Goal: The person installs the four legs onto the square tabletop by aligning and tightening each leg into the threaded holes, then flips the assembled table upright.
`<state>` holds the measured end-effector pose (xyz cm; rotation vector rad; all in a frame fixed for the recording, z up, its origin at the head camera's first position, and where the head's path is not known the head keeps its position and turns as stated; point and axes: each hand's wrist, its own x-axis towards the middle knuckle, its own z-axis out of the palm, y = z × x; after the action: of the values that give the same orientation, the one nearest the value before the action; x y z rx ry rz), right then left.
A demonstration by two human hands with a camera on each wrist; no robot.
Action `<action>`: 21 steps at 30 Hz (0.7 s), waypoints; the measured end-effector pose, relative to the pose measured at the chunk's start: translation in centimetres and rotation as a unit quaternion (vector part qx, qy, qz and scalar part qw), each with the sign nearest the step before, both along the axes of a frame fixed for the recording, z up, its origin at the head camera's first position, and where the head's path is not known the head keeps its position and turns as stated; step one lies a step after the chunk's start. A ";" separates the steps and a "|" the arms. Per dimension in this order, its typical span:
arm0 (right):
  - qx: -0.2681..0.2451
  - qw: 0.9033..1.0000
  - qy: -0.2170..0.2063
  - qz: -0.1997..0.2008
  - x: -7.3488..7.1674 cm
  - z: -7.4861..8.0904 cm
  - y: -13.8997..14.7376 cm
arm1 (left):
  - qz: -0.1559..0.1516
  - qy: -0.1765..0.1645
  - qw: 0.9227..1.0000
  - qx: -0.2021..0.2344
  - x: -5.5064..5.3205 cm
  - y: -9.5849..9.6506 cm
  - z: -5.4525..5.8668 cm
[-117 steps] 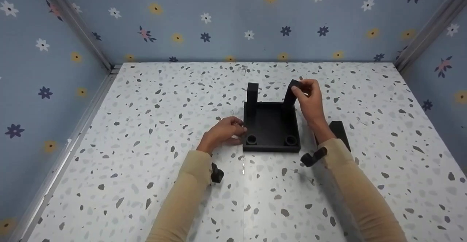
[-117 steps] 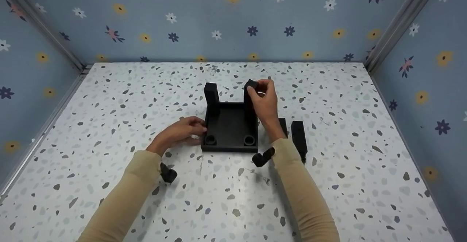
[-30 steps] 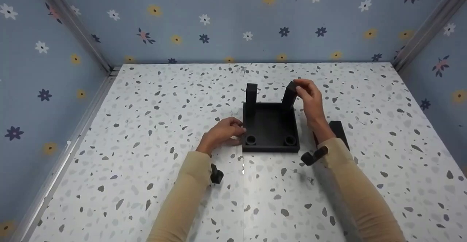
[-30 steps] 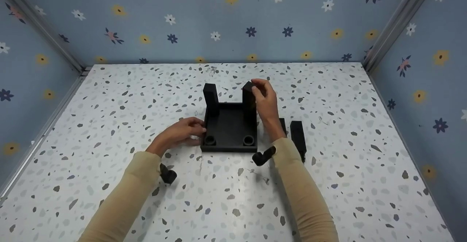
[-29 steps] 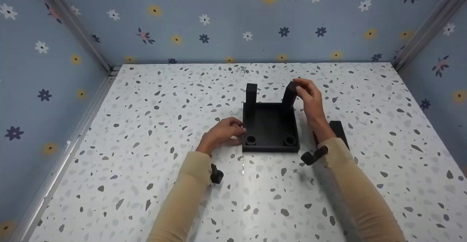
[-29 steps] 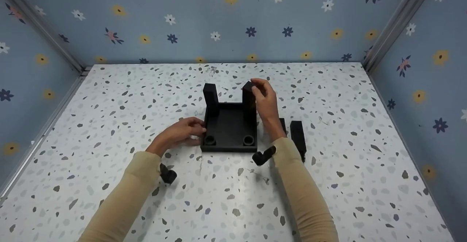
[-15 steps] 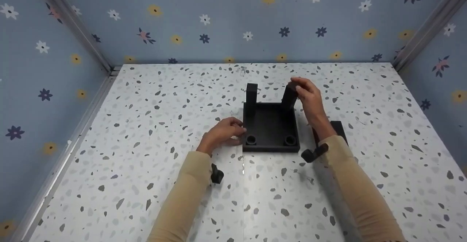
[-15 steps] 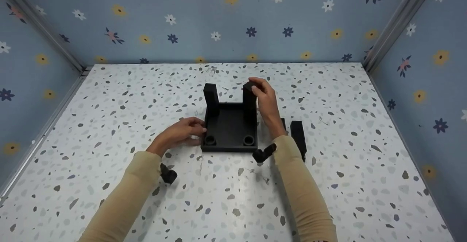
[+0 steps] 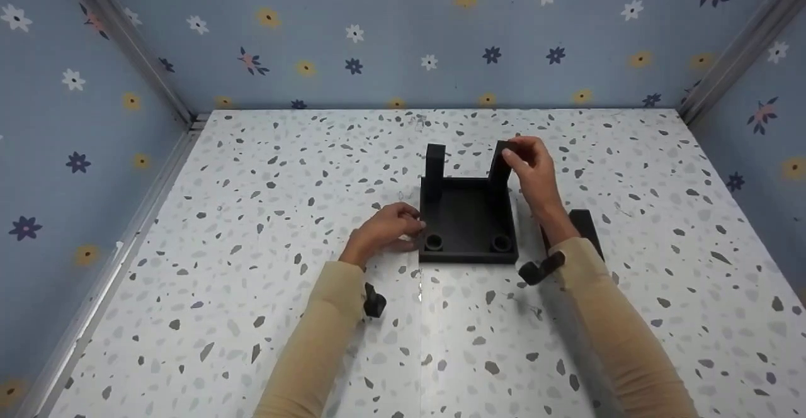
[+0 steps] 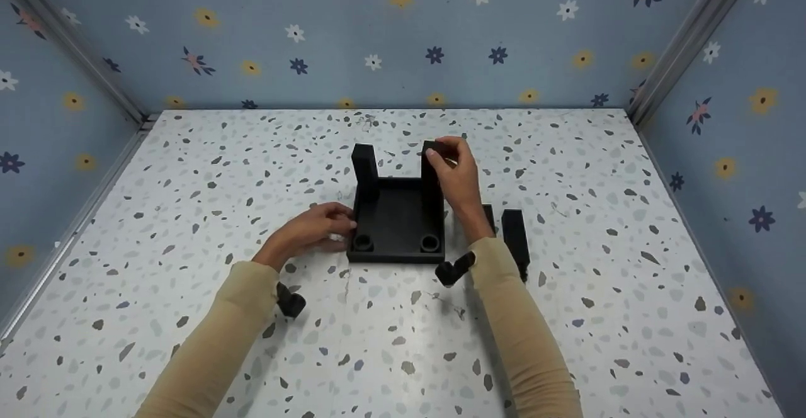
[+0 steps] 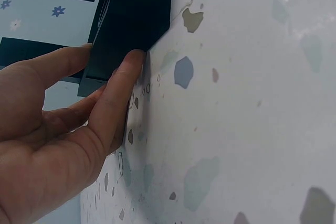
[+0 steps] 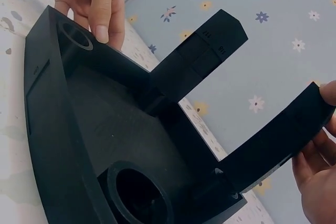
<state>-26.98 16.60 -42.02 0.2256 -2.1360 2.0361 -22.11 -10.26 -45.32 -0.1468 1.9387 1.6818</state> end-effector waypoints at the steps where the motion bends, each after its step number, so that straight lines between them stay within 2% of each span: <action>1: 0.008 1.000 0.000 -0.004 0.3 0.3 -0.2 | 0.000 0.000 1.000 -0.001 0.0 0.0 0.0; 6: 0.041 0.999 -0.006 -0.027 1.4 1.6 -0.9 | -0.002 0.000 1.000 -0.009 -0.1 0.0 -0.1; 9: 0.046 0.998 -0.010 -0.037 1.4 1.6 -1.0 | -0.005 0.002 1.000 -0.015 -0.1 0.0 -0.1; 14: 0.037 0.998 -0.009 -0.042 0.6 0.6 -0.6 | -0.009 0.008 1.000 -0.027 -0.1 -0.1 -0.2; 17: 0.027 0.999 -0.002 -0.040 -0.1 -0.4 -0.2 | -0.008 0.006 1.000 -0.022 -0.2 0.0 -0.2; 21: 0.016 0.999 0.015 -0.032 -0.4 -0.8 0.0 | -0.005 -0.002 1.000 -0.009 -0.2 -0.1 -0.2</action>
<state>-27.34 16.60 -42.78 0.1887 -2.1321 1.9521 -22.32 -10.31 -45.56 -0.1467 1.9481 1.6574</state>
